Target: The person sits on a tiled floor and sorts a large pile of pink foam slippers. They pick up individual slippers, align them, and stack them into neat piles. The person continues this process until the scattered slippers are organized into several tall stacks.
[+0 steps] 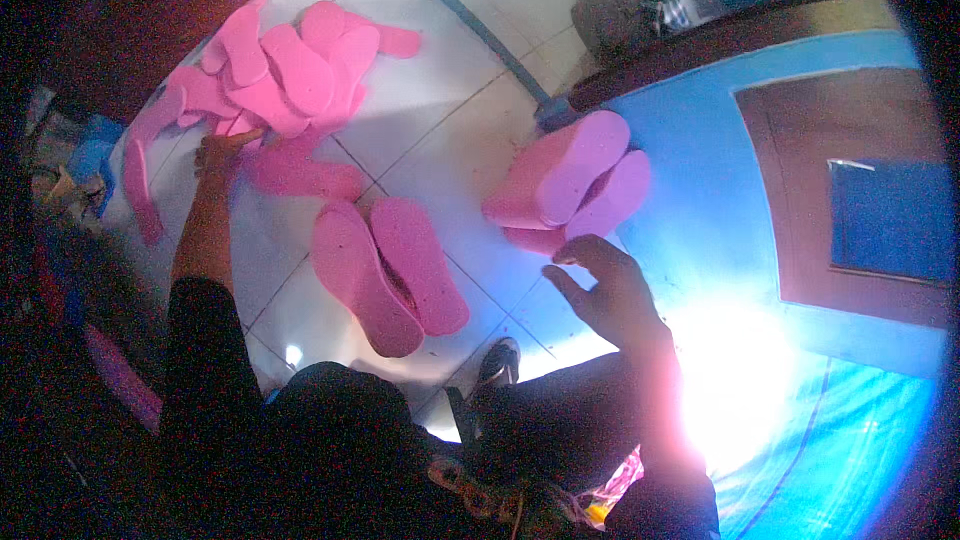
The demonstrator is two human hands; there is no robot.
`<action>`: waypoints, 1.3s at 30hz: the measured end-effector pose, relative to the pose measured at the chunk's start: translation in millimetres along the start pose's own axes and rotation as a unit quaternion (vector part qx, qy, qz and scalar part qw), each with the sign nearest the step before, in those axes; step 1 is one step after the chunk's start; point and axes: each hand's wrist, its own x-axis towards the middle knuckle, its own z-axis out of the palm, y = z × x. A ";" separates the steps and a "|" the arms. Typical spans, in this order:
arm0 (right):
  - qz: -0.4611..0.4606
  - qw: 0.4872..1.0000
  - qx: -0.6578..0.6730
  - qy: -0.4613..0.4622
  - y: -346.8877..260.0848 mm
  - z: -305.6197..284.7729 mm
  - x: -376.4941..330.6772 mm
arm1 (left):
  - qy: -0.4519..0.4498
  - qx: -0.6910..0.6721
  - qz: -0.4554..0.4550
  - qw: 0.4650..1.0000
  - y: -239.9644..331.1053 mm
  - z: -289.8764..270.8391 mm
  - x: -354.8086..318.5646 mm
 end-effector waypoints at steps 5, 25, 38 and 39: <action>-0.075 0.997 0.031 -0.013 -10.7 7.1 10.8 | 0.000 -0.105 0.086 0.991 -16.2 -11.7 36.0; -0.176 0.938 0.256 -0.152 -36.7 33.4 39.7 | -0.245 -0.031 0.335 0.909 -143.9 -247.0 -290.1; -0.120 0.581 0.805 -0.018 -73.4 18.3 69.5 | -0.238 -0.531 0.290 0.760 22.9 -144.5 -409.0; -0.117 0.575 0.810 -0.022 -73.0 18.7 67.5 | -0.237 -0.551 0.298 0.743 23.4 -135.1 -409.2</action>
